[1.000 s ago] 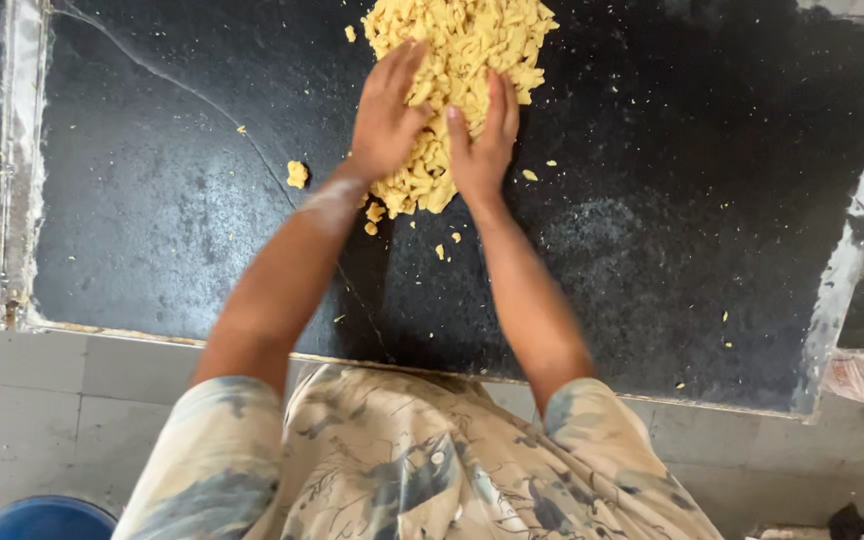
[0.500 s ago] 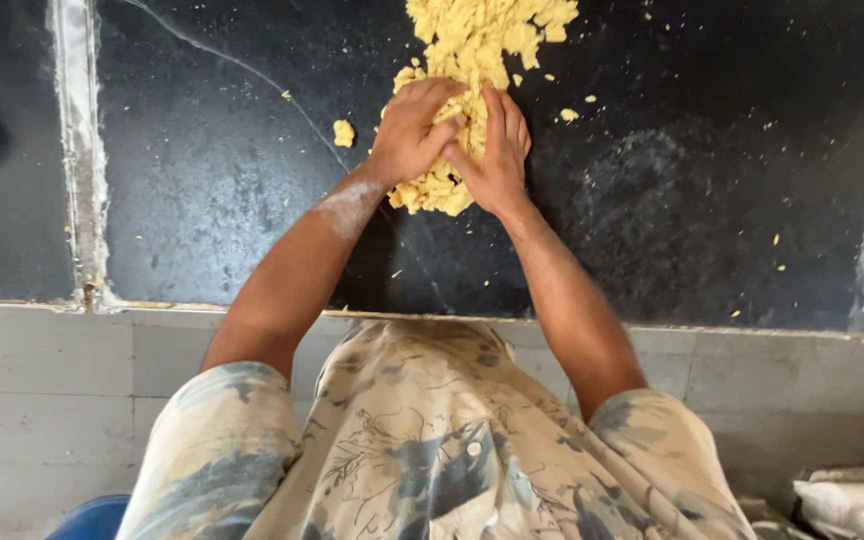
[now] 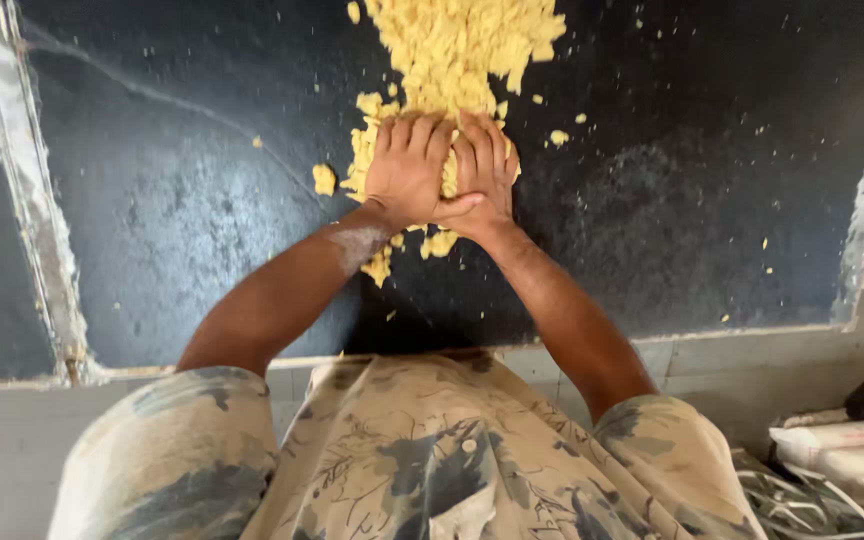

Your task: The person gathers scraps of yellow dough on a dark surface and kneads them together by hand into a smooth log.

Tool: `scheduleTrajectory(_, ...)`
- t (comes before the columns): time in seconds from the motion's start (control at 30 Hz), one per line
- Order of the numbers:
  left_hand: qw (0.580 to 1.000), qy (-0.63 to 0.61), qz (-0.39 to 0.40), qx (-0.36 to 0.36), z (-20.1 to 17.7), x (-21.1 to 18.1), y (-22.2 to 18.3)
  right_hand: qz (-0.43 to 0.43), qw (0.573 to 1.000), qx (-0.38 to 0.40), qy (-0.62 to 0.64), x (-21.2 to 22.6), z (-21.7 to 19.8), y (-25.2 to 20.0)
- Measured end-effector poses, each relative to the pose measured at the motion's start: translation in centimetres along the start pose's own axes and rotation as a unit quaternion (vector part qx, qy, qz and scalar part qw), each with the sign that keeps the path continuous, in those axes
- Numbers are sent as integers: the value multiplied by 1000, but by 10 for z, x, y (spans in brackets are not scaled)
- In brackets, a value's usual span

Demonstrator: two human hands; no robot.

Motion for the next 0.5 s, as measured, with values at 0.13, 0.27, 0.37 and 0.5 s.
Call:
scheduleTrajectory(0.13,997,-5,-56,54,14,31,43,25,996,17,-88,-45,19,36)
scheduleTrajectory(0.27,992,-45,-118,18,18,52,74,56,993,107,-14,-58,5,91)
scheduleTrajectory(0.37,994,-43,-91,-38,10,49,67,45,994,96,10,-33,-14,87)
scheduleTrajectory(0.5,990,-71,-106,59,-10,19,4,4,988,156,-16,7,-36,27)
Point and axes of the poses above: each hand's wrist, its own y-axis towards the middle knuckle, its own z-axis out of the palm, x = y × z, the point moved 5 cm from there along y, towards the middle knuckle, and after that the axes turned 4 degrees about z, right-handed, at the moved point
